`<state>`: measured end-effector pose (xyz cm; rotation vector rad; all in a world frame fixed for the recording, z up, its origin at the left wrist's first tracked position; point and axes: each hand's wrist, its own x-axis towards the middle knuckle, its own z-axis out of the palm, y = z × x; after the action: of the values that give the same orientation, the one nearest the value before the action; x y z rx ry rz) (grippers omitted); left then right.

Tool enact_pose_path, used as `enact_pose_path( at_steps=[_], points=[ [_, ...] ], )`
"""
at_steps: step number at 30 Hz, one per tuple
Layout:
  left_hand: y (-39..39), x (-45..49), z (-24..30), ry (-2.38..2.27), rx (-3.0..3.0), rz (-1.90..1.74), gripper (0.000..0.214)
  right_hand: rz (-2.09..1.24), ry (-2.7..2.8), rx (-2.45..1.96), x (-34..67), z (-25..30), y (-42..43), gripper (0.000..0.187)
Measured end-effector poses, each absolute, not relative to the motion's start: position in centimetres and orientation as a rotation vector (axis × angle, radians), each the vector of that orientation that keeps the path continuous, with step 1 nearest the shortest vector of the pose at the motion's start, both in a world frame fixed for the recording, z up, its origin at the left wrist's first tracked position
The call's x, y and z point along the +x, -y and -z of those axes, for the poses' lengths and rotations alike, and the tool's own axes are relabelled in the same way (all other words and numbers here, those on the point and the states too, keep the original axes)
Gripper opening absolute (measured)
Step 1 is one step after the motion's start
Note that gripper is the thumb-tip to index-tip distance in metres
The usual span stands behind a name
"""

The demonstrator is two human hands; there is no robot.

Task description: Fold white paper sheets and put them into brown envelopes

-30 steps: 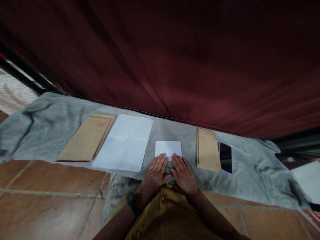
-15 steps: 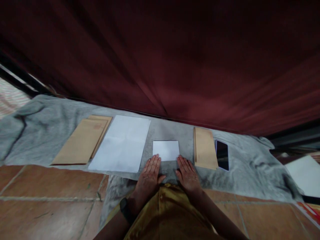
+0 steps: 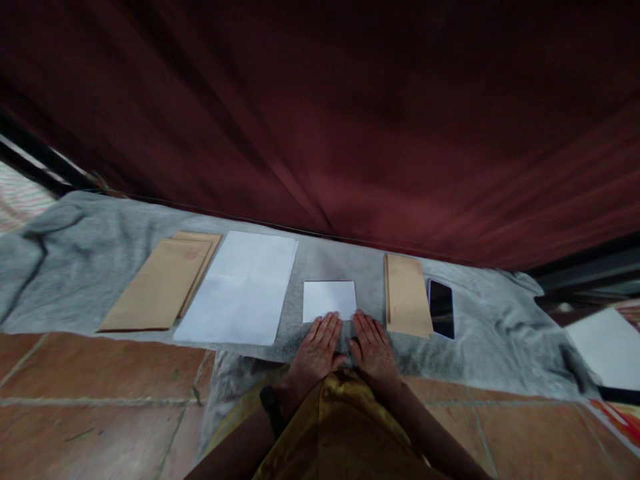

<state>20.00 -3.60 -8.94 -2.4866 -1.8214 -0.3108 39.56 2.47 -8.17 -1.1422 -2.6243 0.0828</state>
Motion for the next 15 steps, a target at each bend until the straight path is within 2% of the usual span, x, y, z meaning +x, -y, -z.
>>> enact_pose_path(
  at_steps=[9,15],
  points=[
    [3.7,19.8,8.8,1.800,-2.460,0.383,0.067,-0.227,2.714,-0.969,36.7,7.2,-2.0,0.057],
    [4.1,19.7,8.8,1.845,-2.405,0.424,0.074,-0.221,2.649,-1.064,37.4,7.2,-1.8,0.052]
  ],
)
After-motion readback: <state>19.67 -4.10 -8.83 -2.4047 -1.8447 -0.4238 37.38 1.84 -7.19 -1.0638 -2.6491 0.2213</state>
